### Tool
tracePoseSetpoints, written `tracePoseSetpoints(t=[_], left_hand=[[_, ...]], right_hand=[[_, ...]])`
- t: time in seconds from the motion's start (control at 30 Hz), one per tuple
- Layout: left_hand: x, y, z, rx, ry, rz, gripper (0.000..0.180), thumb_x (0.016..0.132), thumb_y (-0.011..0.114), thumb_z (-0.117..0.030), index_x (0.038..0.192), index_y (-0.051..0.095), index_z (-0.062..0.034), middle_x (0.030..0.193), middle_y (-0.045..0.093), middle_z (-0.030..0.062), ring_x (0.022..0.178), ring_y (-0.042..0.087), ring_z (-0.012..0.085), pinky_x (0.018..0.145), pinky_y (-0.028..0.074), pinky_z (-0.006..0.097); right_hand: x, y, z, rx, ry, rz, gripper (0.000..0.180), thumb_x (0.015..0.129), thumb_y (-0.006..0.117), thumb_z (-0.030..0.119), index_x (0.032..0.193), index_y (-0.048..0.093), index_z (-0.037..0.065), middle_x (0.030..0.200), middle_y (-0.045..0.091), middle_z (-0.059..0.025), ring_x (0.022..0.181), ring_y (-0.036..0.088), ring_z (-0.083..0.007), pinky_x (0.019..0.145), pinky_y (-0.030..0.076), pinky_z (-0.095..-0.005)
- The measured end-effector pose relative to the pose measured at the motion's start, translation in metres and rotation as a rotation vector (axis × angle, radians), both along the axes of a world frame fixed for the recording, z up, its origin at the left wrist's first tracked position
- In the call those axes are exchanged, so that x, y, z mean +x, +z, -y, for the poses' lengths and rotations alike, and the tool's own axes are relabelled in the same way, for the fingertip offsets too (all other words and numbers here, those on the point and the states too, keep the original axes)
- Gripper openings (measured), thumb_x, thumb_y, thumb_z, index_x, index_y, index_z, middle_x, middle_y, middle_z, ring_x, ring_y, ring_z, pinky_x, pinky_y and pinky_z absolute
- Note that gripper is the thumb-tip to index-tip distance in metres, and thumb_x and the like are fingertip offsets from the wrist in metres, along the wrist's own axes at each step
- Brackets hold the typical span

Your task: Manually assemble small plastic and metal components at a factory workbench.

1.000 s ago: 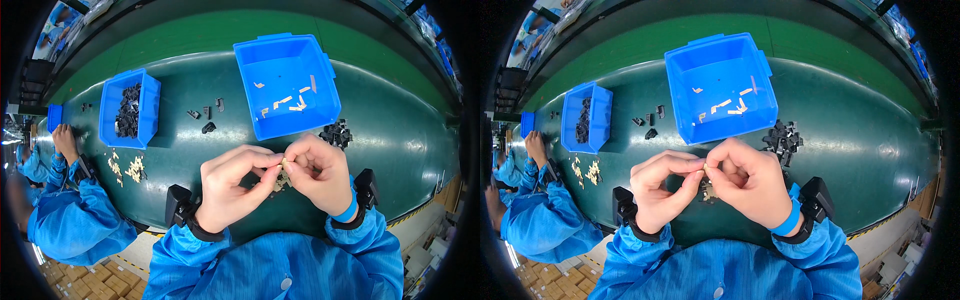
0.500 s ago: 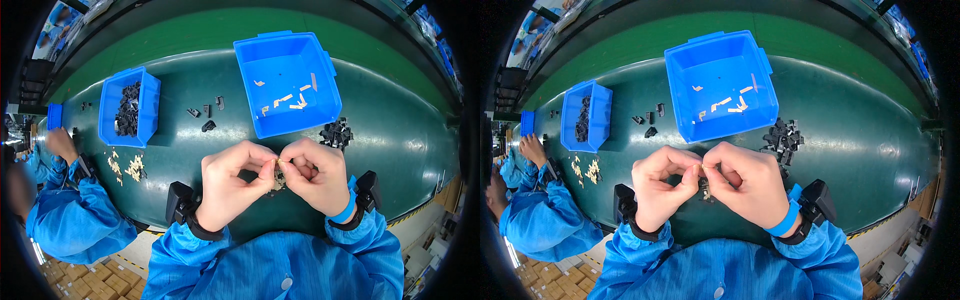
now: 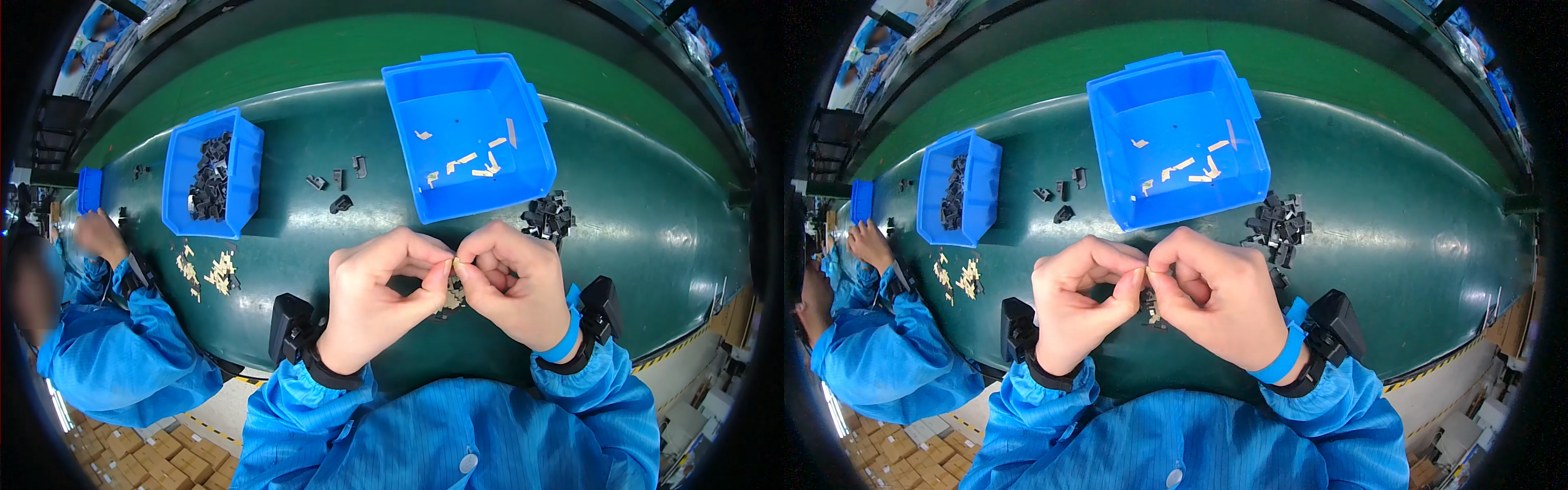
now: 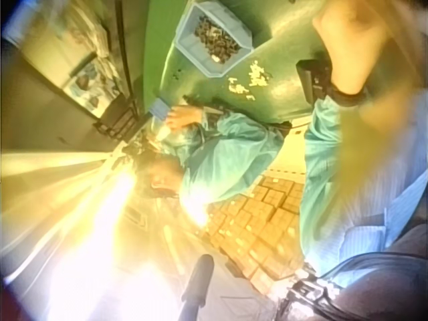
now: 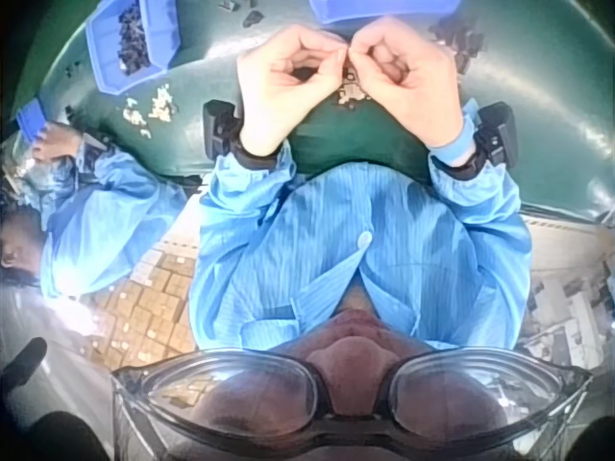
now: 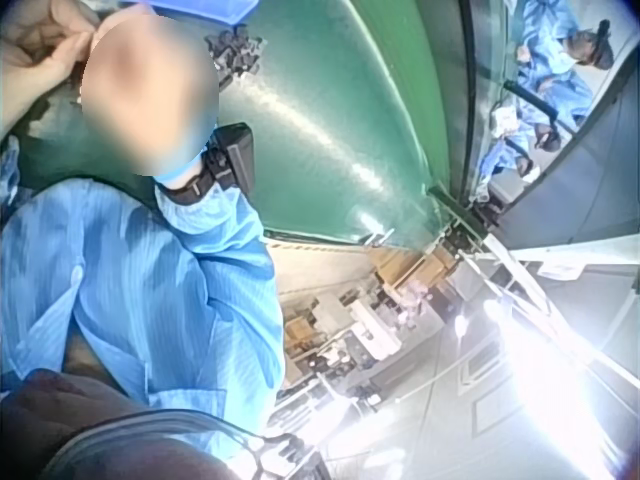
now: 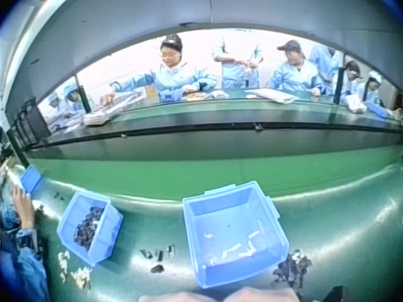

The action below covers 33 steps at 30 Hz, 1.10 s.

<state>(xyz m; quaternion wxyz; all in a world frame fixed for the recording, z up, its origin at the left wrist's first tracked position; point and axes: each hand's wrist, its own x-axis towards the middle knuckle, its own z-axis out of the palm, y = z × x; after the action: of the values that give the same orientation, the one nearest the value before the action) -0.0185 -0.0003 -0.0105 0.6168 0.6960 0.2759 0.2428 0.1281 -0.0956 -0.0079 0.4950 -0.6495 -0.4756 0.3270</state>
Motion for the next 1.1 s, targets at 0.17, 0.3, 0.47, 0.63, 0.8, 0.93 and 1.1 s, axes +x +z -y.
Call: tracePoseSetpoints(t=[0.17,0.3,0.47,0.63,0.8,0.93,1.1], left_hand=[[-0.001,-0.002,-0.001,0.045,-0.002,-0.016,0.008,0.079,0.065,0.007,0.085,0.061,0.0052,0.088,0.069,0.0119,0.080,0.067,0.0137,0.074,0.054,0.025],[0.000,-0.006,-0.003,0.016,0.001,-0.014,0.008,0.078,0.067,0.004,0.083,0.060,0.0032,0.081,0.069,0.0091,0.075,0.068,0.0129,0.069,0.054,0.024],[-0.001,-0.007,-0.002,-0.107,0.021,0.029,0.007,0.079,0.066,0.001,0.083,0.060,0.0017,0.075,0.068,0.0066,0.068,0.067,0.0102,0.062,0.052,0.022],[-0.001,-0.006,-0.001,-0.292,0.000,0.055,0.005,0.082,0.063,0.001,0.085,0.059,0.0017,0.073,0.065,0.0037,0.064,0.063,0.0069,0.058,0.050,0.021],[-0.001,-0.006,0.000,-0.258,-0.011,0.018,0.005,0.082,0.063,0.000,0.084,0.059,0.0018,0.073,0.065,0.0029,0.065,0.063,0.0063,0.059,0.050,0.021],[0.000,-0.006,0.000,-0.219,-0.026,-0.038,0.005,0.082,0.064,-0.001,0.083,0.060,0.0017,0.071,0.065,0.0023,0.065,0.064,0.0063,0.059,0.051,0.021],[0.001,-0.007,0.001,-0.203,-0.047,-0.060,0.005,0.081,0.065,-0.002,0.082,0.061,0.0009,0.070,0.066,0.0031,0.064,0.064,0.0072,0.059,0.051,0.021]], right_hand=[[-0.001,-0.001,0.000,-0.008,0.016,-0.002,0.011,0.077,0.065,0.000,0.081,0.058,0.008,0.047,0.031,0.0016,0.043,0.031,-0.0047,0.043,0.028,-0.0247],[0.000,-0.004,0.000,-0.016,0.036,-0.062,0.011,0.078,0.064,0.000,0.081,0.058,0.008,0.047,0.031,0.0025,0.043,0.031,-0.0034,0.043,0.027,-0.0236],[0.002,-0.007,0.002,-0.071,0.077,-0.259,0.008,0.080,0.063,0.001,0.084,0.058,0.006,0.051,0.038,0.0040,0.047,0.034,-0.0008,0.045,0.027,-0.0204],[-0.001,-0.005,0.005,-0.065,0.079,-0.443,0.006,0.084,0.061,0.001,0.087,0.058,0.005,0.059,0.046,0.0039,0.052,0.040,0.0011,0.046,0.029,-0.0183],[0.004,-0.002,0.006,0.241,-0.016,0.411,0.019,0.075,0.066,-0.001,0.091,0.061,0.008,0.070,0.054,-0.0009,0.051,0.052,-0.0114,0.046,0.042,-0.0257],[0.010,-0.002,0.006,0.349,0.063,0.698,0.024,0.068,0.070,0.004,0.090,0.065,0.012,0.074,0.053,-0.0021,0.055,0.055,-0.0167,0.046,0.045,-0.0286],[0.011,-0.001,0.008,0.314,0.131,0.799,0.017,0.068,0.070,0.011,0.084,0.066,0.015,0.073,0.050,-0.0004,0.058,0.055,-0.0145,0.045,0.044,-0.0281]])
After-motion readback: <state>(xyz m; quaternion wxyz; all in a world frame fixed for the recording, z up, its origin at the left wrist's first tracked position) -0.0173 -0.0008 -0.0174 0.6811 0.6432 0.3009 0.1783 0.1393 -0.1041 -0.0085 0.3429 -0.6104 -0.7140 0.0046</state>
